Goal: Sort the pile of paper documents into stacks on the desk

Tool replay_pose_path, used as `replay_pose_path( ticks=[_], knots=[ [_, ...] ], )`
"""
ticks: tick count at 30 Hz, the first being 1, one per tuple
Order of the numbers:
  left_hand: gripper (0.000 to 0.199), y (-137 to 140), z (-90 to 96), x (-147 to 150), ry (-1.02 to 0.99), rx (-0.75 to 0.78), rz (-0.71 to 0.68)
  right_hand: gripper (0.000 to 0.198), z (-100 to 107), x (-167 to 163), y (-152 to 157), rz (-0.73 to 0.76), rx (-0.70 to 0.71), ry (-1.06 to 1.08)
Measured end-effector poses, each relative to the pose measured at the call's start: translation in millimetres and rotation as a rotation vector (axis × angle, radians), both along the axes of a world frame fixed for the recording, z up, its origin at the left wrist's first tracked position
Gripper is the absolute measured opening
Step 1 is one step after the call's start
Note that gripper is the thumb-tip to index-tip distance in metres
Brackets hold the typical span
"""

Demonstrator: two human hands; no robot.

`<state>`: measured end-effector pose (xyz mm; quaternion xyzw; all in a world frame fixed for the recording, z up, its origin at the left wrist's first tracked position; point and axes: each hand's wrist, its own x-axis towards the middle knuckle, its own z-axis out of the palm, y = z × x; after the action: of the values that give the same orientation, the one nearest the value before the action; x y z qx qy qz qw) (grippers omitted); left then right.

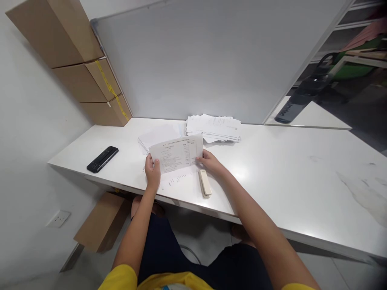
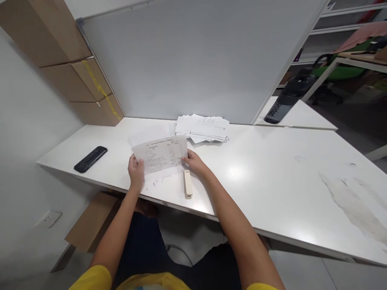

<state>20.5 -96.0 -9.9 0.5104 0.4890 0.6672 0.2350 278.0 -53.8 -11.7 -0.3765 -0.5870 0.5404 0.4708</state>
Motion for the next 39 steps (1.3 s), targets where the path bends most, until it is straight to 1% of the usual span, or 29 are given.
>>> replay_pose_path(
  ticks=[4, 10, 15, 18, 22, 29, 32, 35, 37, 39],
  knots=[
    [0.042, -1.2, 2.3, 1.3, -0.022, -0.015, 0.005, 0.04, -0.7, 0.3, 2.0, 0.008, -0.018, -0.006],
    [0.042, -3.0, 5.6, 2.4, -0.034, -0.032, 0.011, 0.037, -2.4, 0.4, 3.8, -0.001, -0.024, -0.005],
    [0.043, -1.5, 4.6, 2.0, -0.025, -0.034, 0.017, 0.036, -3.3, 1.2, 4.9, -0.001, -0.015, -0.015],
    [0.04, -1.4, 4.1, 2.0, -0.012, -0.028, 0.019, 0.035, -2.8, 1.6, 4.7, -0.001, -0.013, -0.033],
    [0.036, -2.9, 3.4, 2.0, -0.013, -0.033, 0.055, 0.032, -2.1, 1.8, 3.4, 0.003, -0.021, -0.041],
    [0.037, -2.5, 3.0, 1.5, -0.019, -0.04, 0.078, 0.036, -5.4, 1.2, 5.2, 0.009, -0.021, -0.066],
    [0.043, -4.7, 8.8, 2.6, -0.046, -0.034, 0.004, 0.035, -7.0, 1.4, 6.7, -0.004, -0.025, -0.056],
    [0.051, -9.0, 13.3, 2.5, -0.088, -0.027, -0.099, 0.04, -5.9, 1.6, 6.6, 0.009, -0.026, 0.044],
    [0.053, -11.4, 12.6, 1.4, -0.094, 0.001, -0.108, 0.044, -3.8, 1.3, 5.1, 0.006, -0.02, 0.148],
    [0.054, -12.2, 9.3, 0.3, -0.075, 0.023, -0.111, 0.041, -1.6, 1.0, 2.7, -0.024, -0.021, 0.219]
  ],
)
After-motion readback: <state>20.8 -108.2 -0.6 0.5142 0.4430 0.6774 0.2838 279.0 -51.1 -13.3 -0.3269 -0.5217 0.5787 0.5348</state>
